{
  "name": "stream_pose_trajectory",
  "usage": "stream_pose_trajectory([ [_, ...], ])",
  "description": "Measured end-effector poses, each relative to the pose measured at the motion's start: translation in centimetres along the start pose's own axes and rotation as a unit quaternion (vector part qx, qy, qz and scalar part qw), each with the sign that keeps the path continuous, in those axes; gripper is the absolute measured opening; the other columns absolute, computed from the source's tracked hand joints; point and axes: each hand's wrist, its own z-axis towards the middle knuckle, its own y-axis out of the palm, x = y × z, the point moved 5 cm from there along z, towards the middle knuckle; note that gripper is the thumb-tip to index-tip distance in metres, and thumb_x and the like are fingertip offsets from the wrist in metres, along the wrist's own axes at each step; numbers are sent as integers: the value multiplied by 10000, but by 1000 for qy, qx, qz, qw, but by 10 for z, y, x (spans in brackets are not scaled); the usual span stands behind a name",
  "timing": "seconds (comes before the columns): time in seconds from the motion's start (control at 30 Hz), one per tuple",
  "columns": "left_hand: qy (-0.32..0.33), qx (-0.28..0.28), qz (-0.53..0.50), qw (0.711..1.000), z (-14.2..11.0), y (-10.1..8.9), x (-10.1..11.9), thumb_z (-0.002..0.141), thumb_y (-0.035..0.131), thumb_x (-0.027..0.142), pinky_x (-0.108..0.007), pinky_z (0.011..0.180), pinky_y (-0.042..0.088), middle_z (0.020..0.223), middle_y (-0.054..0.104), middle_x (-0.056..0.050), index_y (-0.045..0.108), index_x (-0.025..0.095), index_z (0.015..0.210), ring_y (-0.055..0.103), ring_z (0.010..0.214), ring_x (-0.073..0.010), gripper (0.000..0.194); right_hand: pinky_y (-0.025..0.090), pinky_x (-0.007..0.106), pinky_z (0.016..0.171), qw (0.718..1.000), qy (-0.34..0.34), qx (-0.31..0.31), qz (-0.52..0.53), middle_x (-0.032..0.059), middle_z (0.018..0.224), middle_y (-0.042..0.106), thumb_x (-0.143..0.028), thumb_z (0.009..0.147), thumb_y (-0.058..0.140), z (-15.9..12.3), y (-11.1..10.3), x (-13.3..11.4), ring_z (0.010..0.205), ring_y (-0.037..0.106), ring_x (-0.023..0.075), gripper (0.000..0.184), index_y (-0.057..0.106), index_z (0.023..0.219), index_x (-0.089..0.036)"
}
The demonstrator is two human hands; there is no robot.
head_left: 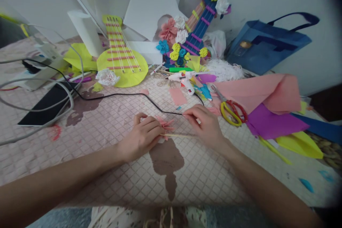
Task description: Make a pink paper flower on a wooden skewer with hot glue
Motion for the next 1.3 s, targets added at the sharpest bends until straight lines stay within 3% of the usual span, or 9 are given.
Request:
stream_pose_trajectory([
  [0.13,1,11,-12,1000,1,-1,0,926,485,183,-369,883,261,899,661,1,599,221,912,546,892,-154,121,409,284,633,998,43,30,-34,6,687,566,-271,902,485,15,-10,23,677,524,154,209,541,712,-205],
  [0.23,-2,11,-20,1000,1,-2,-1,919,500,176,-370,874,261,896,661,7,599,223,907,545,879,-152,110,389,258,532,990,132,39,9,-10,547,518,-447,919,433,16,-13,41,532,487,124,386,539,647,-194],
  [0.37,0,3,-22,1000,1,-2,0,914,512,176,-370,865,267,920,667,6,593,217,919,545,879,-154,91,375,228,373,924,300,-37,233,53,598,637,-703,860,285,6,-4,60,411,542,112,656,618,728,-153],
  [0.5,4,7,-17,1000,1,-2,0,915,512,170,-372,871,263,921,666,12,590,221,921,542,874,-149,93,389,219,348,884,339,-59,318,107,733,699,-744,829,279,0,-5,64,442,602,129,708,640,841,-136],
  [0.63,6,6,-16,1000,1,-2,1,921,504,178,-369,869,265,916,664,11,587,222,921,544,873,-146,94,466,238,454,926,271,-50,257,73,805,692,-626,838,458,3,-11,64,586,642,143,491,620,896,-166],
  [0.77,7,10,-15,1000,2,-3,2,923,503,189,-367,861,267,914,667,11,586,223,924,548,866,-148,90,431,239,517,978,190,37,75,-13,675,601,-410,842,561,3,-26,61,580,570,120,212,580,841,-199],
  [0.9,7,13,-6,1000,2,-5,2,922,498,189,-361,856,270,894,668,12,595,214,894,559,851,-144,104,302,239,476,984,137,96,-66,-57,470,389,-356,896,484,0,-36,42,459,391,94,314,481,621,-205],
  [1.13,0,-2,-5,1000,0,-2,-2,908,514,177,-373,867,263,899,661,14,594,219,919,556,878,-158,91,436,247,673,990,-46,-125,45,11,800,610,-257,878,542,-9,12,-14,763,561,133,89,542,809,-201],
  [1.3,-2,-3,3,1000,-1,-1,-3,898,505,144,-363,879,263,900,659,15,592,221,916,555,878,-148,117,464,280,751,982,-91,-158,39,40,896,623,-252,904,519,-18,32,-25,887,564,163,82,568,858,-204],
])
